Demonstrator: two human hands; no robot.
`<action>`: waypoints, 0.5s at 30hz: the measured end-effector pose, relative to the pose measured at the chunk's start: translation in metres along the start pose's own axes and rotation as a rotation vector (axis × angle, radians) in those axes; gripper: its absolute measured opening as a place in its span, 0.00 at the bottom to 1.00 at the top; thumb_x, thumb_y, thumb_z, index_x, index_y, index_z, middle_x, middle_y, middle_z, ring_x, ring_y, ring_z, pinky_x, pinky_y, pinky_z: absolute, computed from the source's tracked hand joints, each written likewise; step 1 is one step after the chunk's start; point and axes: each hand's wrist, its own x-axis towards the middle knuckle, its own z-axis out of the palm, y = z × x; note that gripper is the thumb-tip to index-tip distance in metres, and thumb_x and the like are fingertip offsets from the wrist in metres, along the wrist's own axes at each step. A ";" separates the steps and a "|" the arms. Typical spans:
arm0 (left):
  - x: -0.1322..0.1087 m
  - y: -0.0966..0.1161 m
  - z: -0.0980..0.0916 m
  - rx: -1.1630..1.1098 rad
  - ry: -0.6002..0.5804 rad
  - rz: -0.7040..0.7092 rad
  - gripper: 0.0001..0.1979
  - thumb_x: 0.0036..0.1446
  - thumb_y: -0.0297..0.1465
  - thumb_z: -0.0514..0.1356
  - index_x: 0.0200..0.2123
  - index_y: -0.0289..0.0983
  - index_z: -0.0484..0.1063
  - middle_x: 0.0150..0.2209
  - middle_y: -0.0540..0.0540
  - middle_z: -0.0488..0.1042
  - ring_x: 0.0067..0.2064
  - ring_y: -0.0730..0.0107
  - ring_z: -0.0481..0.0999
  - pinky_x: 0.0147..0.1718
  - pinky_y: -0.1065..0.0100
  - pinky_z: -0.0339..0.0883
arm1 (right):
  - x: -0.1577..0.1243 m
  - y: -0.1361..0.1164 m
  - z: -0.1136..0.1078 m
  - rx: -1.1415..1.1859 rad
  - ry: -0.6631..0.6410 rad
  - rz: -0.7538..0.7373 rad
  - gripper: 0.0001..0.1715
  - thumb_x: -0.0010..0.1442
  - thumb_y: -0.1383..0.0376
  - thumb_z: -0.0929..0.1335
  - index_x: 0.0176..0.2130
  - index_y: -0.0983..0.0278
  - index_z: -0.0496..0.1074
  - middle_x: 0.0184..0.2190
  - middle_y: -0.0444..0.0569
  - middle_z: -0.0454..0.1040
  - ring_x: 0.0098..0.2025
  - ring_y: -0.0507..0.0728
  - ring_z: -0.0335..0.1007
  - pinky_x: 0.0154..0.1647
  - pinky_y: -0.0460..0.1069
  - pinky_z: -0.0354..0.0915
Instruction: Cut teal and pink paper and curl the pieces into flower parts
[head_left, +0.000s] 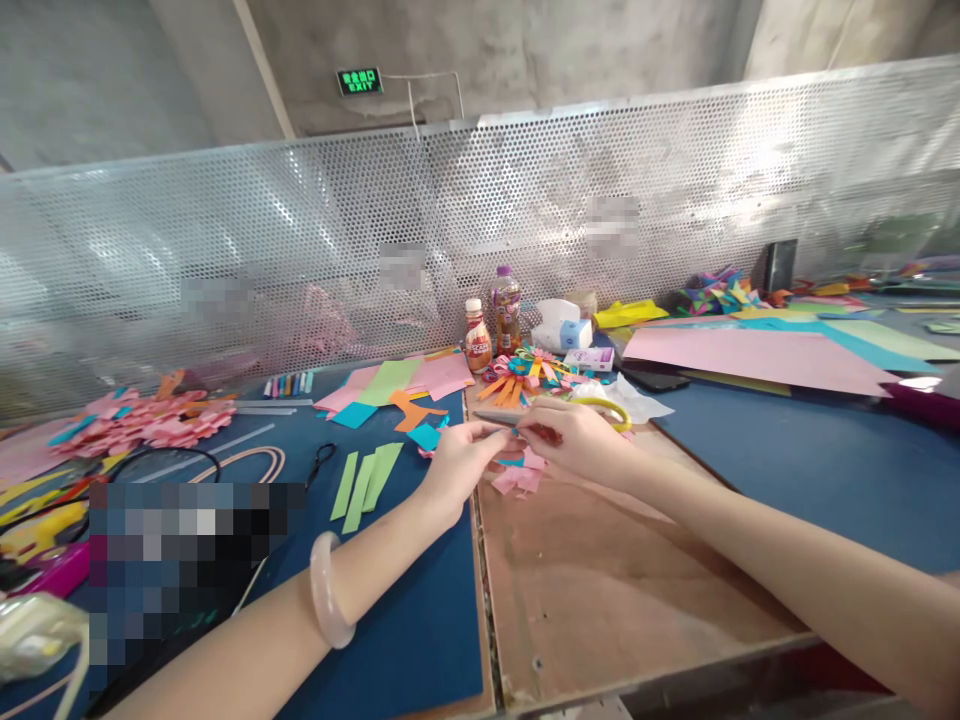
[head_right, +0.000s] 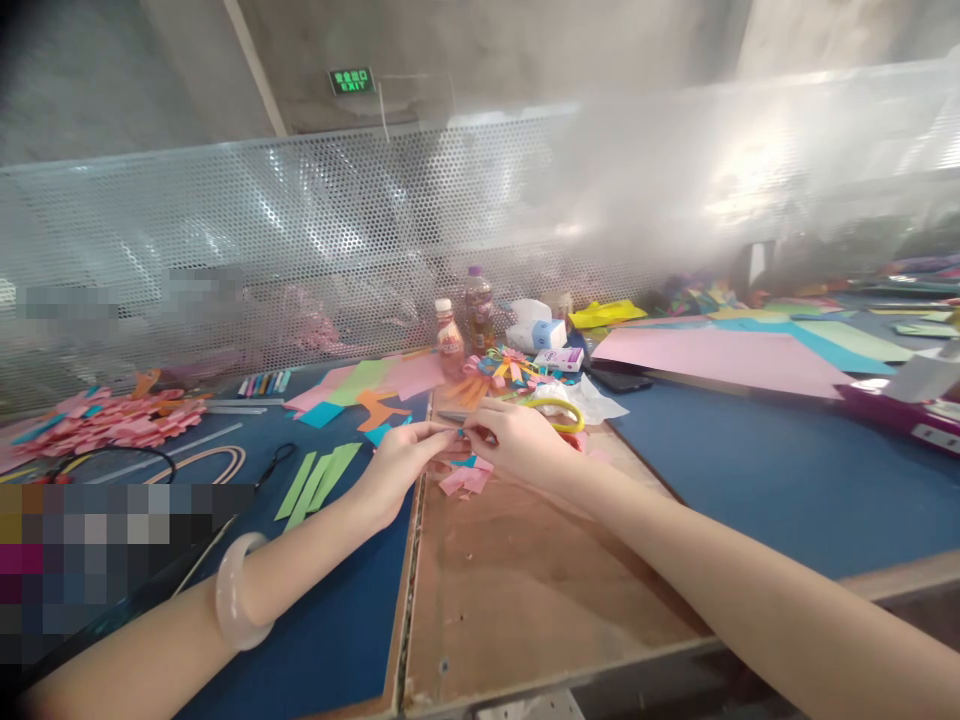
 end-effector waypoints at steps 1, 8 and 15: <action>0.000 0.000 0.000 0.000 -0.002 -0.005 0.10 0.49 0.33 0.60 0.32 0.32 0.72 0.33 0.40 0.78 0.35 0.64 0.77 0.30 0.70 0.66 | 0.000 0.000 0.000 0.001 -0.007 -0.002 0.07 0.54 0.71 0.64 0.29 0.65 0.72 0.23 0.43 0.66 0.24 0.48 0.59 0.26 0.43 0.56; 0.000 -0.001 0.000 -0.026 -0.017 -0.051 0.10 0.49 0.33 0.60 0.32 0.31 0.73 0.31 0.39 0.78 0.35 0.64 0.77 0.29 0.71 0.65 | -0.002 0.001 0.000 -0.038 -0.006 -0.028 0.06 0.51 0.72 0.64 0.27 0.65 0.69 0.22 0.41 0.66 0.23 0.47 0.57 0.24 0.42 0.53; 0.000 -0.001 0.001 -0.031 -0.049 -0.077 0.09 0.48 0.32 0.61 0.32 0.32 0.74 0.30 0.41 0.78 0.33 0.68 0.77 0.28 0.74 0.64 | -0.006 0.000 0.007 -0.223 -0.002 -0.042 0.05 0.52 0.70 0.63 0.26 0.65 0.68 0.24 0.42 0.67 0.22 0.47 0.56 0.21 0.43 0.48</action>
